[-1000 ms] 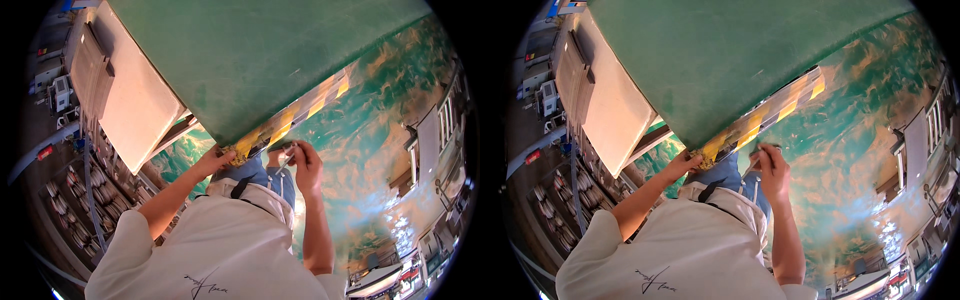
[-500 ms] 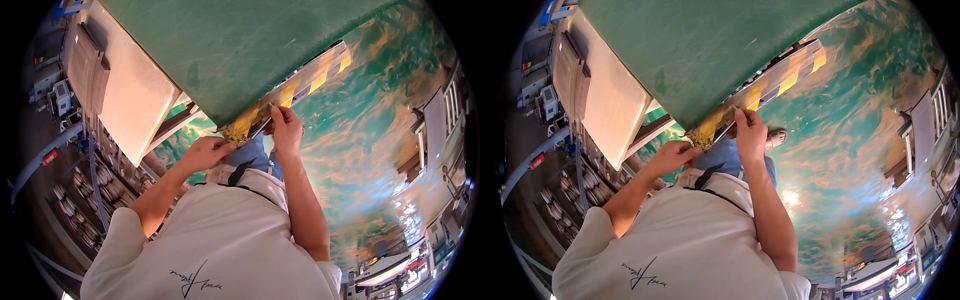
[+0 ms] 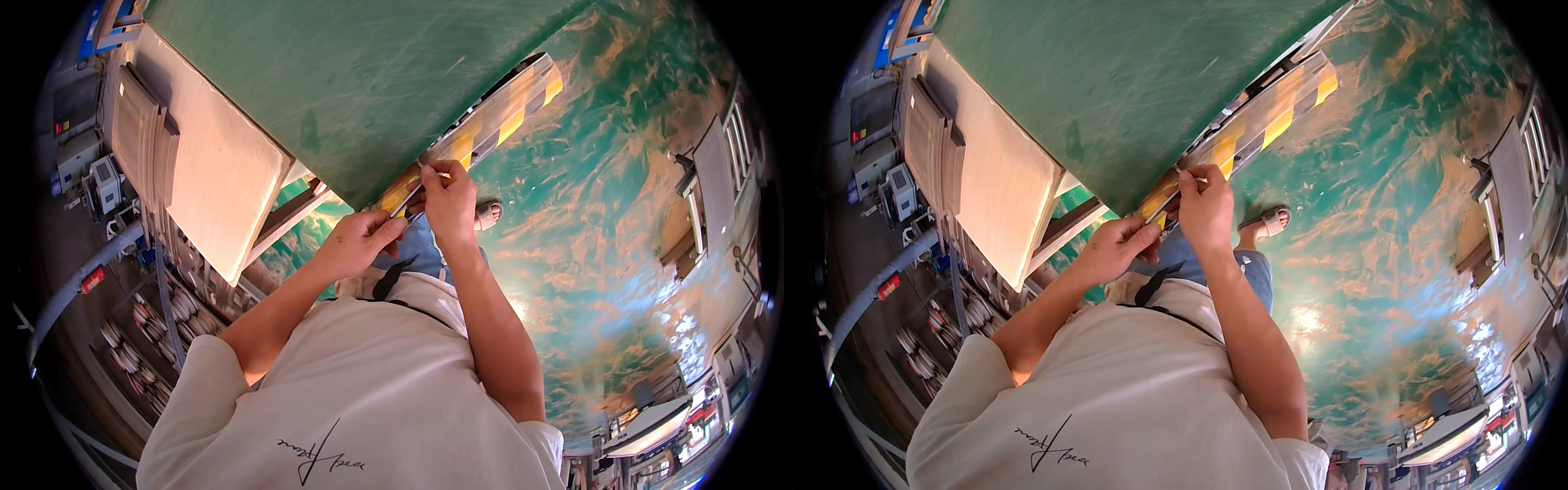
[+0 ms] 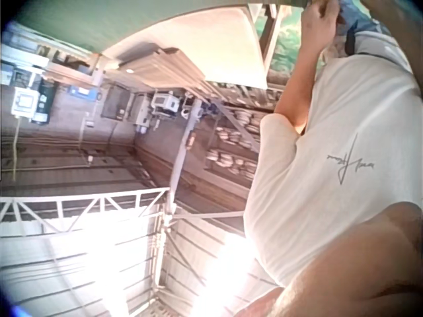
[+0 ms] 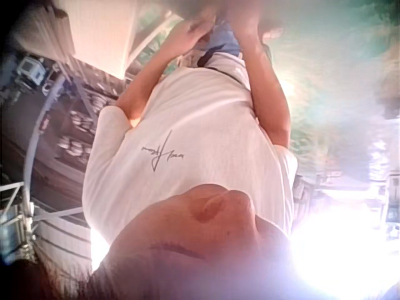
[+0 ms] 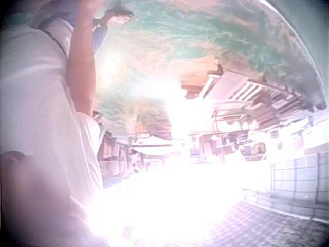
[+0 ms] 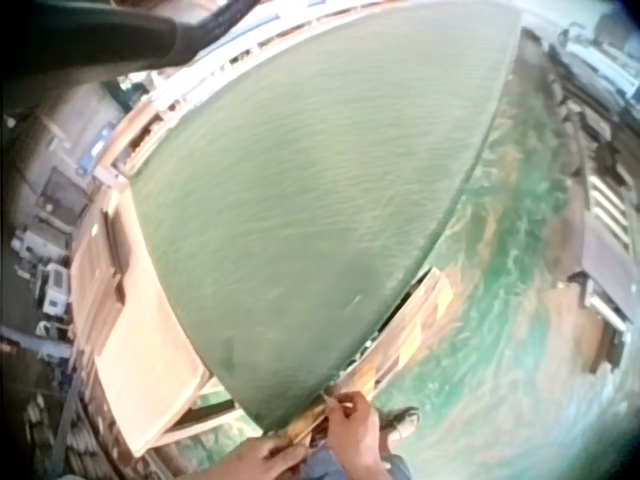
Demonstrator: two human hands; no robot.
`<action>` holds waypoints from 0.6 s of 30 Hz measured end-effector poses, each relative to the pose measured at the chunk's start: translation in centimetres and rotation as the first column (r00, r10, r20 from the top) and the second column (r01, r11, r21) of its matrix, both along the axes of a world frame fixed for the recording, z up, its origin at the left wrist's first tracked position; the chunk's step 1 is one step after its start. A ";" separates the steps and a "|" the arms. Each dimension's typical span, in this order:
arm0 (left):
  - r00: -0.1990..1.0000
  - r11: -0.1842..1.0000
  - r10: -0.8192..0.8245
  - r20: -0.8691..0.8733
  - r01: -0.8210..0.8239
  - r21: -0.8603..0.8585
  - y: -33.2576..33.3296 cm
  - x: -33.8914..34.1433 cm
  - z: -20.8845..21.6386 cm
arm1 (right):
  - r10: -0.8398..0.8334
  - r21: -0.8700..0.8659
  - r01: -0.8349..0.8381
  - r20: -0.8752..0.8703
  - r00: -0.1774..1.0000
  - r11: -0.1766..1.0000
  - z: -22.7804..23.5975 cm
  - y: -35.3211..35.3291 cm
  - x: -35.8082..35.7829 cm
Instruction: The person tapes the end of a wooden frame, moves a wooden panel onto a conveyor, and aligns it with the guide rail.
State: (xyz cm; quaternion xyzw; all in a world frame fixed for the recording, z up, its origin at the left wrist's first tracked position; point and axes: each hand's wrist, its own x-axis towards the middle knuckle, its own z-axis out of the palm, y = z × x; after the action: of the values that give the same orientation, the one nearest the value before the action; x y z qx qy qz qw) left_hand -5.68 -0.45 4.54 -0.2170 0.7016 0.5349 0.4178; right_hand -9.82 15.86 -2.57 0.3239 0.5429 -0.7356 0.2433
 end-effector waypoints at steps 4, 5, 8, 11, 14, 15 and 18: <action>0.986 0.984 -0.120 -0.118 0.102 -0.145 0.3 -1.0 0.9 | -0.010 -0.060 0.016 0.102 0.995 0.998 0.8 0.1 -0.9; 0.970 0.968 -0.182 -0.160 0.148 -0.203 0.5 -1.2 1.1 | 0.004 -0.036 0.000 0.100 0.995 0.999 0.8 0.1 -1.0; 0.898 0.894 -0.367 -0.242 0.269 -0.357 1.0 -1.4 1.1 | 0.044 0.047 -0.048 0.081 0.996 0.998 0.2 -0.2 -1.1; 0.764 0.790 -0.541 -0.352 0.318 -0.524 0.9 -0.8 0.0 | 0.095 0.131 -0.101 0.053 0.994 0.986 0.3 -0.2 -1.1; 0.678 0.737 -0.610 -0.411 0.294 -0.609 1.2 -0.1 -0.6 | 0.253 0.401 -0.197 -0.090 0.963 0.895 -1.7 -0.7 -0.6; 0.669 0.724 -0.622 -0.406 0.296 -0.623 1.4 0.1 -0.8 | 0.273 0.444 -0.202 -0.101 0.957 0.873 -2.1 -0.8 -0.4; 0.674 0.703 -0.635 -0.379 0.299 -0.646 1.5 0.2 -0.6 | 0.323 0.533 -0.221 -0.104 0.941 0.817 -2.5 -0.9 -0.4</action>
State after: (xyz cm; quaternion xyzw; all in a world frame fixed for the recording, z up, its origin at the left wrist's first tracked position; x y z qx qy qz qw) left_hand -5.48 1.04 3.91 0.0446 0.9445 0.2254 0.2349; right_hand -10.24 14.92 -5.06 0.2240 0.7804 -0.5491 0.1981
